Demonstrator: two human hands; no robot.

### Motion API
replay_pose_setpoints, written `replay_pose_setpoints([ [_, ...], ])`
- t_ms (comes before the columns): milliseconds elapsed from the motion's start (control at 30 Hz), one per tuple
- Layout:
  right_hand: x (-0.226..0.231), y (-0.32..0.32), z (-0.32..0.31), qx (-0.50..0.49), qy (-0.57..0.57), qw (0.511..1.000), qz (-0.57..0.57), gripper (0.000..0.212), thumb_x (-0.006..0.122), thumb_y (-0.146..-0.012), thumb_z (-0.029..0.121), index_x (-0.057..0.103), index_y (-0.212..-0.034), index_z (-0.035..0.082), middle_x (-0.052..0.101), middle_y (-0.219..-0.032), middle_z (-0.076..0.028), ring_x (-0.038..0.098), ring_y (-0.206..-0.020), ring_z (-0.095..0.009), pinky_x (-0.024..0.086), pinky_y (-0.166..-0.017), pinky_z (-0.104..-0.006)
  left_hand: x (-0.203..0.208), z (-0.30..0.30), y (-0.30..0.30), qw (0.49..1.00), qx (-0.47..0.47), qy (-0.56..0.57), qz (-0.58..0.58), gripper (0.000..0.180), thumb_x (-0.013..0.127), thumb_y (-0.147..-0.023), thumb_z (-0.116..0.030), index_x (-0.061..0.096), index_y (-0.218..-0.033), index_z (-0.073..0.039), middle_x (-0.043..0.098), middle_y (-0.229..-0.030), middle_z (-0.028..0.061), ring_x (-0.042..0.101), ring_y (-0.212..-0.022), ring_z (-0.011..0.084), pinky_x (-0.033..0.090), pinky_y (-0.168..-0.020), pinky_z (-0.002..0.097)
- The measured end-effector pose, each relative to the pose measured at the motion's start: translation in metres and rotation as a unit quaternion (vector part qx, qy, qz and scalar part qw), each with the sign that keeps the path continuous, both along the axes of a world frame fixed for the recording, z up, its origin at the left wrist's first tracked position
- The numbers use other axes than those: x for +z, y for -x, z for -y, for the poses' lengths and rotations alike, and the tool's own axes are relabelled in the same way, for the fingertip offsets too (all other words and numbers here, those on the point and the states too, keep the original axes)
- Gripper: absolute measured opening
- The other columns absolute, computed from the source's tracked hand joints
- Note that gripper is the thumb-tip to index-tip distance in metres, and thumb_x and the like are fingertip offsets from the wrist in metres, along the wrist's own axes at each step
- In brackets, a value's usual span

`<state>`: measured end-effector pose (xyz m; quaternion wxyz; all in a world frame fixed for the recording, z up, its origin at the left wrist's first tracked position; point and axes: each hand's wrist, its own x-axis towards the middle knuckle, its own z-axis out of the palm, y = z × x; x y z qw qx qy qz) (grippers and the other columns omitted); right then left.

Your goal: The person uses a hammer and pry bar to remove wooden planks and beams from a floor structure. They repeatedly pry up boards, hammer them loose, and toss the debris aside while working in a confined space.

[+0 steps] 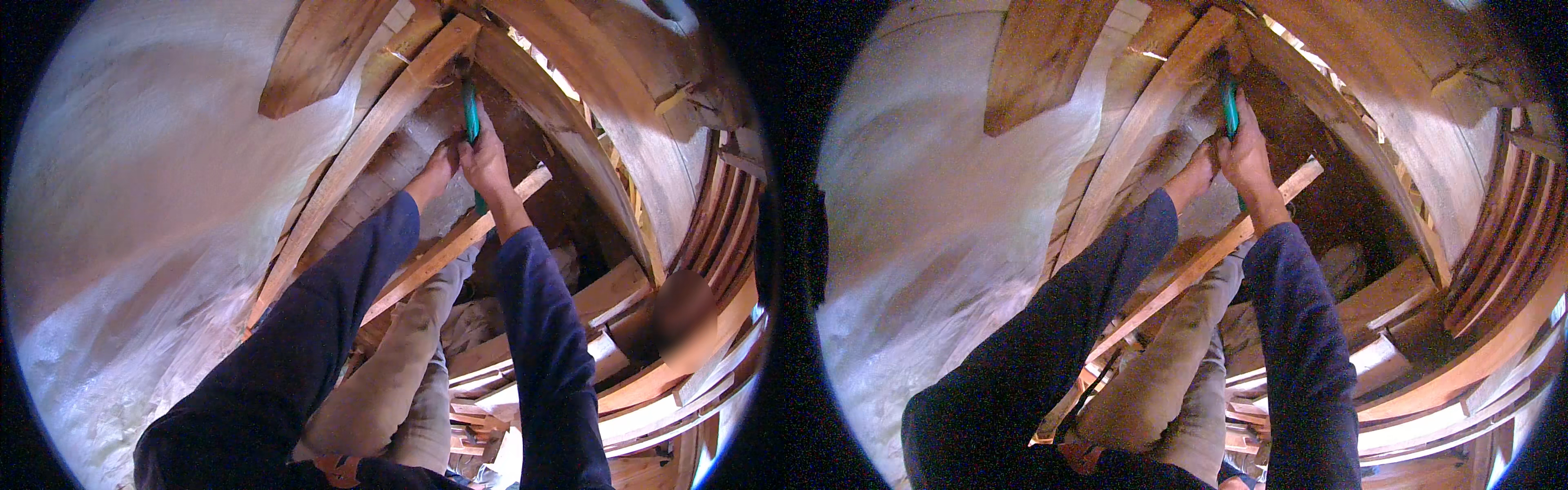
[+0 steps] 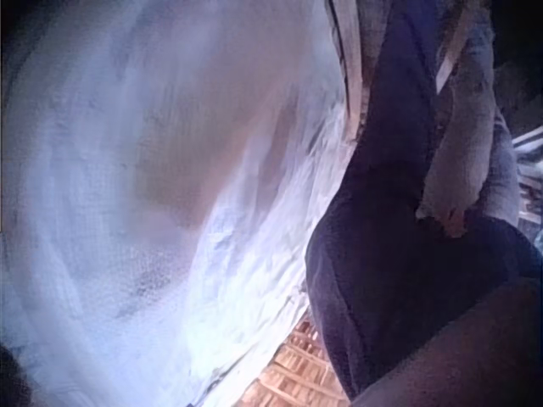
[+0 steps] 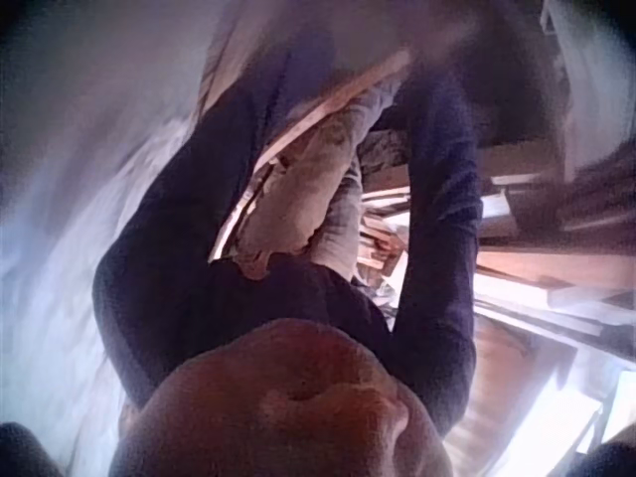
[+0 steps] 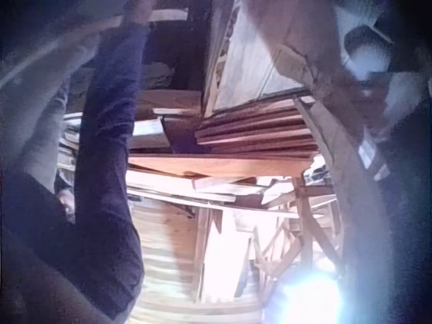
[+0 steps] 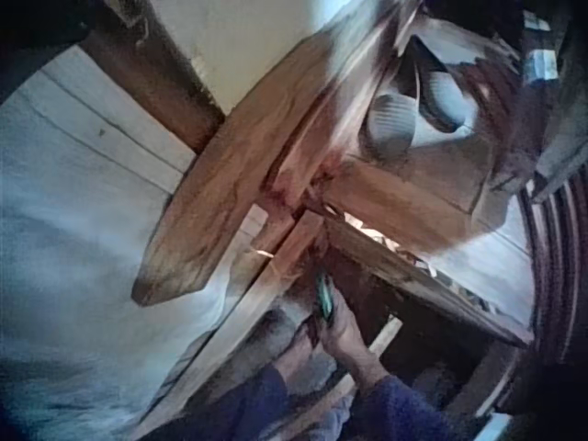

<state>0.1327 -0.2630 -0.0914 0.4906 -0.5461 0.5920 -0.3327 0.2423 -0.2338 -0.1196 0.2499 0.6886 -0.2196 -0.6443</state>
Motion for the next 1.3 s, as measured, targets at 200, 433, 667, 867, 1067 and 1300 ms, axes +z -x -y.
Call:
replay_pose_setpoints([
  [200, 0.000, -0.006, -0.001, 0.006, 0.020, 0.987, -0.160, 0.083, 0.063, -0.072, 0.003, 0.022, -0.144, -0.001, 0.035, -0.140, -0.025, 0.040, -0.121, -0.044, 0.034, -0.102, -0.0470, -0.001, 0.010, -0.006, 0.999, 0.048, -0.014, -0.017, 0.044, 0.032, -0.100, -0.035, 0.052, -0.126, -0.006, 0.060, -0.117, 0.0063, 0.054, -0.105, 0.0187, 0.044, -0.089, 0.0321],
  [433, 0.015, -0.001, 0.003, -0.002, -0.003, 0.975, -0.221, 0.085, 0.064, -0.071, 0.001, 0.021, -0.145, 0.000, 0.036, -0.133, -0.030, 0.044, -0.114, -0.050, 0.041, -0.094, -0.0481, 0.017, -0.005, -0.005, 0.995, 0.063, 0.000, -0.074, 0.039, 0.033, -0.098, -0.029, 0.053, -0.127, -0.010, 0.060, -0.117, 0.0053, 0.055, -0.103, 0.0160, 0.043, -0.089, 0.0327],
  [667, 0.038, 0.010, 0.014, 0.048, -0.114, 0.977, -0.176, 0.075, 0.060, -0.074, 0.002, 0.026, -0.141, -0.001, 0.056, -0.107, -0.033, 0.058, -0.098, -0.047, 0.048, -0.083, -0.0480, 0.023, -0.040, -0.010, 0.985, -0.134, 0.072, -0.080, 0.042, 0.045, -0.094, -0.033, 0.052, -0.126, -0.007, 0.058, -0.119, 0.0063, 0.052, -0.108, 0.0166, 0.042, -0.090, 0.0320],
  [867, 0.045, 0.031, 0.022, 0.082, -0.075, 0.980, -0.164, 0.063, 0.060, -0.071, 0.005, 0.036, -0.129, -0.005, 0.062, -0.086, -0.031, 0.061, -0.086, -0.046, 0.049, -0.076, -0.0506, 0.119, -0.025, 0.024, 0.980, -0.170, 0.015, -0.100, 0.043, 0.059, -0.088, -0.029, 0.054, -0.123, -0.004, 0.057, -0.122, 0.0068, 0.051, -0.115, 0.0190, 0.038, -0.101, 0.0339],
  [1067, 0.094, 0.011, 0.032, 0.106, -0.159, 0.953, -0.234, 0.053, 0.060, -0.073, 0.010, 0.040, -0.119, -0.006, 0.064, -0.086, -0.027, 0.064, -0.085, -0.042, 0.052, -0.077, -0.0492, 0.084, -0.062, 0.036, 0.948, 0.037, -0.096, -0.302, 0.059, 0.064, -0.085, -0.018, 0.035, -0.135, -0.009, 0.052, -0.122, 0.0066, 0.050, -0.113, 0.0163, 0.043, -0.094, 0.0338],
  [1300, 0.074, -0.024, 0.005, -0.057, -0.183, 0.977, -0.095, 0.061, 0.058, -0.072, 0.005, 0.035, -0.128, -0.003, 0.062, -0.087, -0.029, 0.061, -0.082, -0.046, 0.050, -0.075, -0.0489, 0.103, -0.069, 0.005, 0.980, 0.016, -0.140, -0.140, 0.058, 0.061, -0.082, -0.012, 0.034, -0.134, -0.004, 0.053, -0.119, 0.0074, 0.051, -0.110, 0.0160, 0.045, -0.089, 0.0325],
])
